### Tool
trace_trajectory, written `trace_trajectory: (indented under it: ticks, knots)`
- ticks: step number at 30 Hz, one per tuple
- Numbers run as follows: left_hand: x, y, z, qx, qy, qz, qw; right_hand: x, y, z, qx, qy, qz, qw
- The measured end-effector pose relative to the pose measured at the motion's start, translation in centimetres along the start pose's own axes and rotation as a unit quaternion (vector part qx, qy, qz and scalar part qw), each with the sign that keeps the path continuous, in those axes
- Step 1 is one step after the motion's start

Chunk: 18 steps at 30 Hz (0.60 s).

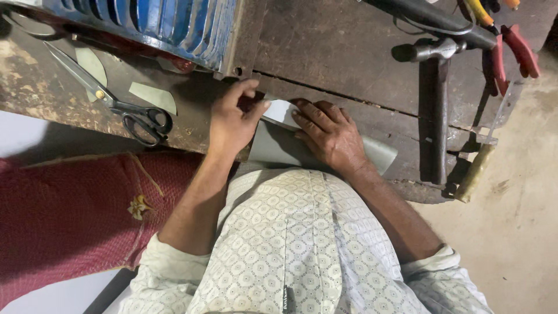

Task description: The person positions a gray sheet on a workbench, uses a white template to mark a line, and then cuts the sheet along the marked line with scissors. The person handles the sheet and template, then uses scissors to complete the cut.

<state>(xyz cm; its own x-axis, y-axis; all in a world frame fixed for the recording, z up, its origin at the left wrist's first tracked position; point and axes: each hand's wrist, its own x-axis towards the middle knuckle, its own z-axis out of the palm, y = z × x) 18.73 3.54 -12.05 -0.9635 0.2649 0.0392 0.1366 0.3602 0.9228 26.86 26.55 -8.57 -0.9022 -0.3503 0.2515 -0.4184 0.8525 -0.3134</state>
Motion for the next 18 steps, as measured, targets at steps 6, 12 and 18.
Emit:
trace_trajectory:
  ticks: [6,12,18]
  knots:
    - [-1.1,0.3,-1.2,-0.092,-0.015,-0.239,0.967,-0.3,0.1,0.4,0.009,0.020,-0.010,1.000]
    - [-1.0,-0.2,-0.2,-0.123,-0.054,-0.264,0.955,0.0,0.3,0.4,0.032,0.032,-0.015,0.999]
    - [-2.5,-0.5,2.7,-0.232,-0.020,-0.225,0.946,0.1,0.6,0.1,0.049,0.029,-0.029,0.998]
